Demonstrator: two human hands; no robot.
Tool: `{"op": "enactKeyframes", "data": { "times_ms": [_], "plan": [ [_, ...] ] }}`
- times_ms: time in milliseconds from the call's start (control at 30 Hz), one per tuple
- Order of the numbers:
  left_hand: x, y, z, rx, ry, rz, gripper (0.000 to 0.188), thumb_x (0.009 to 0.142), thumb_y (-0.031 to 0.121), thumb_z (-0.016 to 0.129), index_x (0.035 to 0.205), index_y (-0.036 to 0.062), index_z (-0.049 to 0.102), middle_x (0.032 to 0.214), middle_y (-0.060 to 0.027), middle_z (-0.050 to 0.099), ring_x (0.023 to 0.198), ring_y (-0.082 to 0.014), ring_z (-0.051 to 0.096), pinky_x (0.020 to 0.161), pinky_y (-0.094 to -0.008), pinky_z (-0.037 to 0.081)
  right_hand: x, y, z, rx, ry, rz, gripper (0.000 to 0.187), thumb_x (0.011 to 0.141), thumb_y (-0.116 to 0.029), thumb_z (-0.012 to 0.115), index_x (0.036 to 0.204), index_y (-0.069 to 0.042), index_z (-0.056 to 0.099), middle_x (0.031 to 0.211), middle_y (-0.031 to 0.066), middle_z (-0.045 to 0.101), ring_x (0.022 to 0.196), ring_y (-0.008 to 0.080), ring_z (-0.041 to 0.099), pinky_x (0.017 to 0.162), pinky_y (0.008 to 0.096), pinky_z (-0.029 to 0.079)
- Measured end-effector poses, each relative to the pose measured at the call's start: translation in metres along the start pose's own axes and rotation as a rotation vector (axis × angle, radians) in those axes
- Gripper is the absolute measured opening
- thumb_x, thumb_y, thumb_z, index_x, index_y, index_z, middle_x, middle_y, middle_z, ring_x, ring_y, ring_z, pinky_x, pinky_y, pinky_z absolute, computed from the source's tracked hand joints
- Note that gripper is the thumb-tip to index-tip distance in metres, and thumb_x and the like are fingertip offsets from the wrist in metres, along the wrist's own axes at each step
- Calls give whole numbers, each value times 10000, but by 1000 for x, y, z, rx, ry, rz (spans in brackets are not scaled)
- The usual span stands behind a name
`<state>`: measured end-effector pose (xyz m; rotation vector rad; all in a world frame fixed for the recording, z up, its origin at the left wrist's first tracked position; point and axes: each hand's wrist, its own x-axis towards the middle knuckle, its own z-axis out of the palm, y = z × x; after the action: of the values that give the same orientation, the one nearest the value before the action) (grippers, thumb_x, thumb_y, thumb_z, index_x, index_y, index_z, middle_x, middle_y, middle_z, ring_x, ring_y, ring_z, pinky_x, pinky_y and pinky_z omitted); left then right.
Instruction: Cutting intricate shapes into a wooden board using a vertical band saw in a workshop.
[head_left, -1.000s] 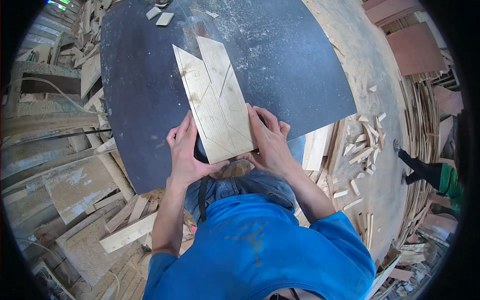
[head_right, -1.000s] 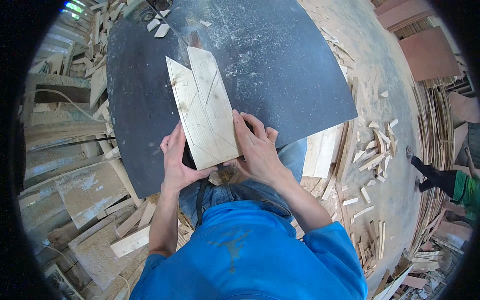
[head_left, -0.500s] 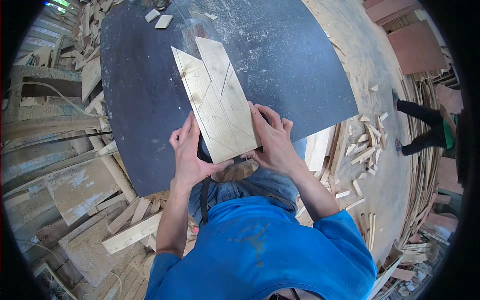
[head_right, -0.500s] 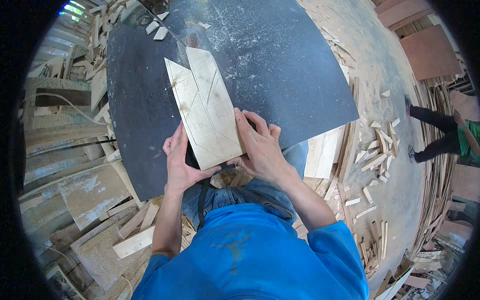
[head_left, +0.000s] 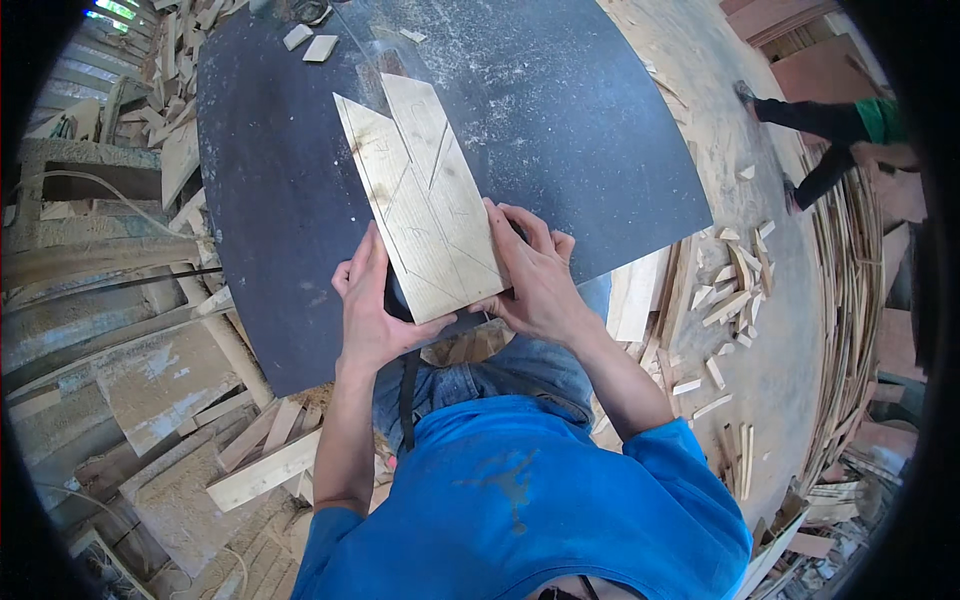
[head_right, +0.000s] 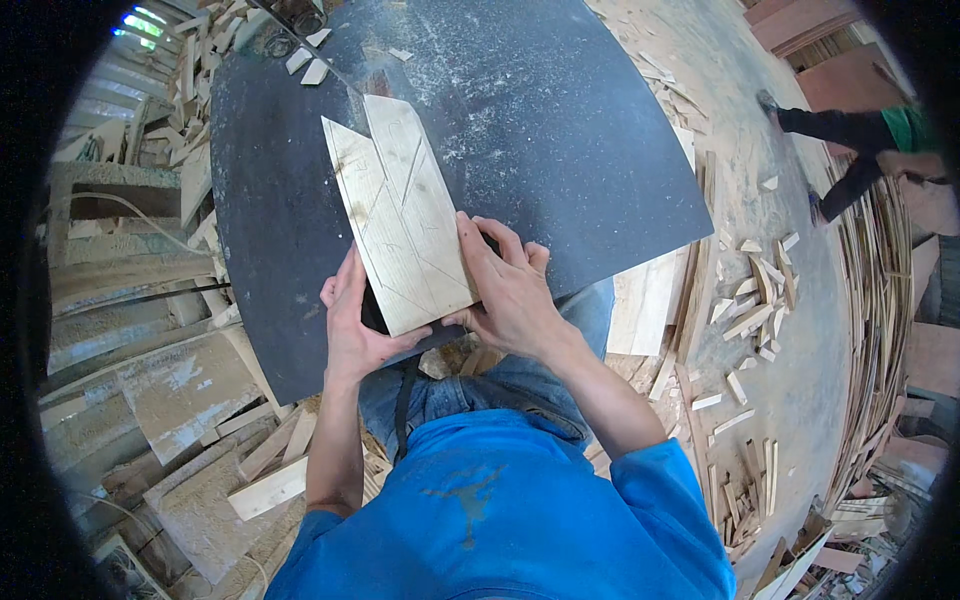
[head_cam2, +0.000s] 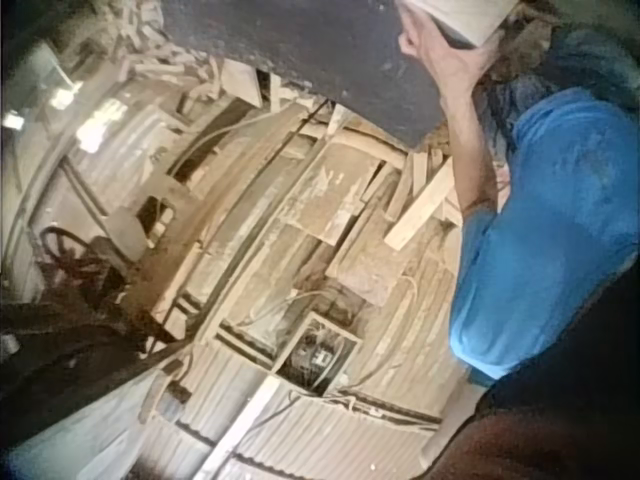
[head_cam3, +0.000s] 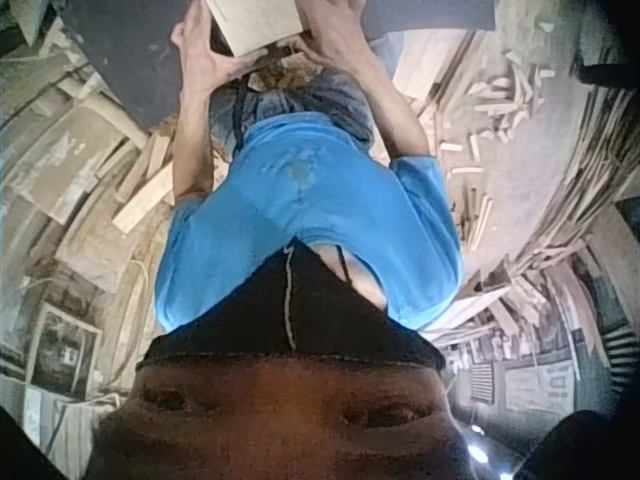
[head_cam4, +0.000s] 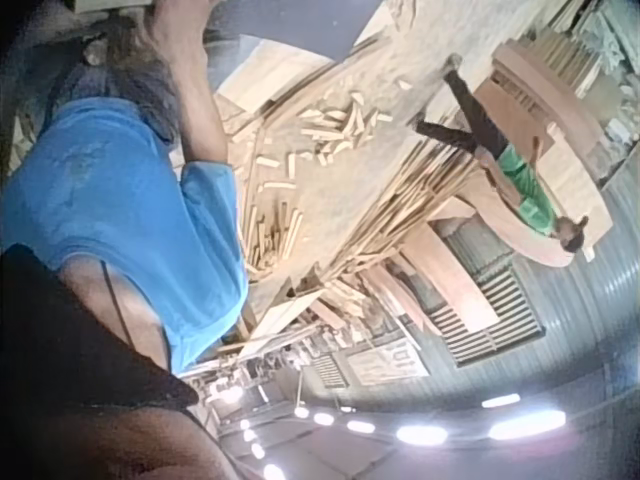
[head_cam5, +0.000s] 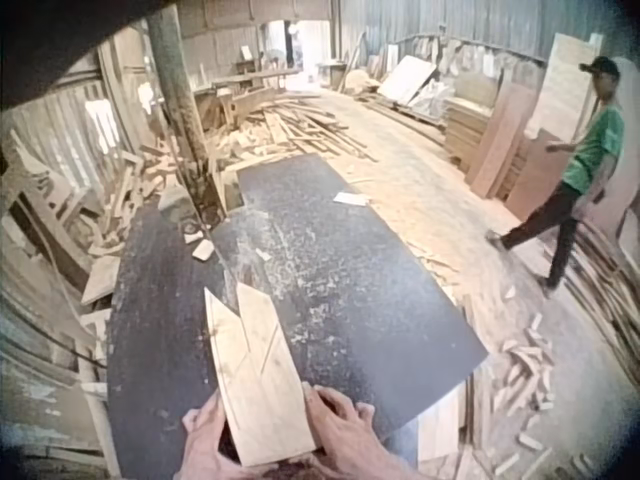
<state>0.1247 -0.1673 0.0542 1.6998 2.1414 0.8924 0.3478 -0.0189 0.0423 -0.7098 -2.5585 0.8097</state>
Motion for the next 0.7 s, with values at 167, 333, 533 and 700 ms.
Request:
{"op": "enactKeyframes", "data": {
  "times_ms": [167,333,533,700],
  "plan": [
    [3,1,-1,12,-13,-23,1441,516,474,1045,1670,-45,356,1651,-274,483,1528,-361,478,1176,-490,278,2,1,1,-10,-1,1,1232,832,-680,803,1713,-2,270,1640,178,511,1514,356,413,1110,498,284],
    [6,2,0,20,-2,-27,1448,502,453,1053,1669,-48,357,1642,-275,494,1529,-365,478,1168,-490,284,5,3,-1,5,12,-10,1235,829,-687,798,1712,-2,272,1631,175,516,1505,347,421,1102,498,289],
    [8,-1,-1,20,4,-30,1450,498,444,1053,1668,-57,358,1635,-286,502,1537,-364,472,1160,-479,288,10,5,1,2,32,-23,1235,829,-687,797,1713,-4,270,1624,173,523,1492,346,432,1100,496,287],
    [11,-2,0,19,11,-27,1443,501,440,1050,1667,-58,362,1637,-287,499,1541,-360,469,1156,-476,291,13,6,0,9,30,-16,1238,827,-690,796,1712,-3,270,1624,174,524,1494,345,429,1111,500,282]
  ]
}}
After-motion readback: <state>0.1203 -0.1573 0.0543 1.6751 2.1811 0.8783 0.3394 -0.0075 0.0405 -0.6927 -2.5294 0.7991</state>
